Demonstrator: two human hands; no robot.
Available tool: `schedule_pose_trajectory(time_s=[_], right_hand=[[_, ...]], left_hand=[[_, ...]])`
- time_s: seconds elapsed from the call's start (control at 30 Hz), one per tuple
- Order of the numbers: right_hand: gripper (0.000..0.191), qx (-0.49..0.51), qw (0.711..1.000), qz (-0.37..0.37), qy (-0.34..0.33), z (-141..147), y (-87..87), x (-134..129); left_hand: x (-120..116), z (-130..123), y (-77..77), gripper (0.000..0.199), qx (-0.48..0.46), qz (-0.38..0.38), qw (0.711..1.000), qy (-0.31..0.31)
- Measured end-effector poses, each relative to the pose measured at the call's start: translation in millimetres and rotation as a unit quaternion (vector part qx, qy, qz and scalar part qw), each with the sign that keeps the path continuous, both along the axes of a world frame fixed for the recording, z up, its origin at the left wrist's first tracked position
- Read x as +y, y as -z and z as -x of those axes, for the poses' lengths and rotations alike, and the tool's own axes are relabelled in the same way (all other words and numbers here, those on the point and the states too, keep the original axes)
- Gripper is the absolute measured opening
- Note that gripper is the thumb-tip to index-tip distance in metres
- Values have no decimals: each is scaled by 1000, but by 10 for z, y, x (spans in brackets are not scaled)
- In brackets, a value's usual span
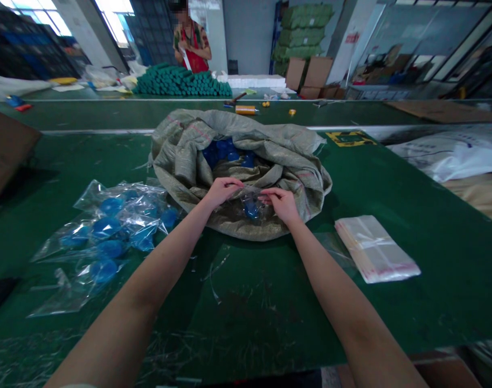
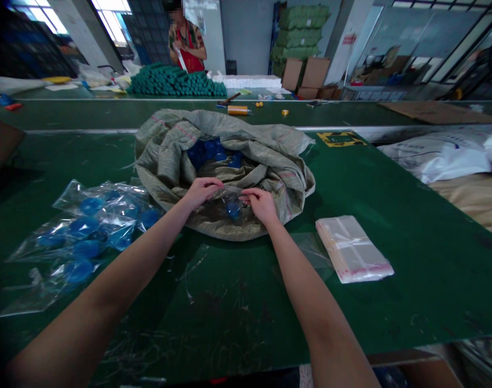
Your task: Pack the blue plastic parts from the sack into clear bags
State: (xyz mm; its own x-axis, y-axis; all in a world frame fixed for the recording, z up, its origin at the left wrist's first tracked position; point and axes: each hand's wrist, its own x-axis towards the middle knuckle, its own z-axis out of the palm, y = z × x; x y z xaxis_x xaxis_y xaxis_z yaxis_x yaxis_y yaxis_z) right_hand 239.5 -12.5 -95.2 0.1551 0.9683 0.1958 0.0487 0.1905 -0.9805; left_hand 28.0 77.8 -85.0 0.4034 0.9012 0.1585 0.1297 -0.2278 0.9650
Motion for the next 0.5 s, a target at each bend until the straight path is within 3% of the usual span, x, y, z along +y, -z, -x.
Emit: schedule_pose_trajectory(time_s=[0.23, 0.4, 0.5], right_hand=[[16, 4, 1000, 9, 1, -24, 17, 18], [18, 4, 1000, -3, -11, -35, 16, 11], [22, -7, 1000, -26, 3, -28, 25, 20]], left_hand=[[-26, 44, -6, 28, -1, -31, 999, 33], [-16, 3, -20, 36, 50, -69, 996, -15], [12, -31, 4, 34, 32, -74, 996, -30]])
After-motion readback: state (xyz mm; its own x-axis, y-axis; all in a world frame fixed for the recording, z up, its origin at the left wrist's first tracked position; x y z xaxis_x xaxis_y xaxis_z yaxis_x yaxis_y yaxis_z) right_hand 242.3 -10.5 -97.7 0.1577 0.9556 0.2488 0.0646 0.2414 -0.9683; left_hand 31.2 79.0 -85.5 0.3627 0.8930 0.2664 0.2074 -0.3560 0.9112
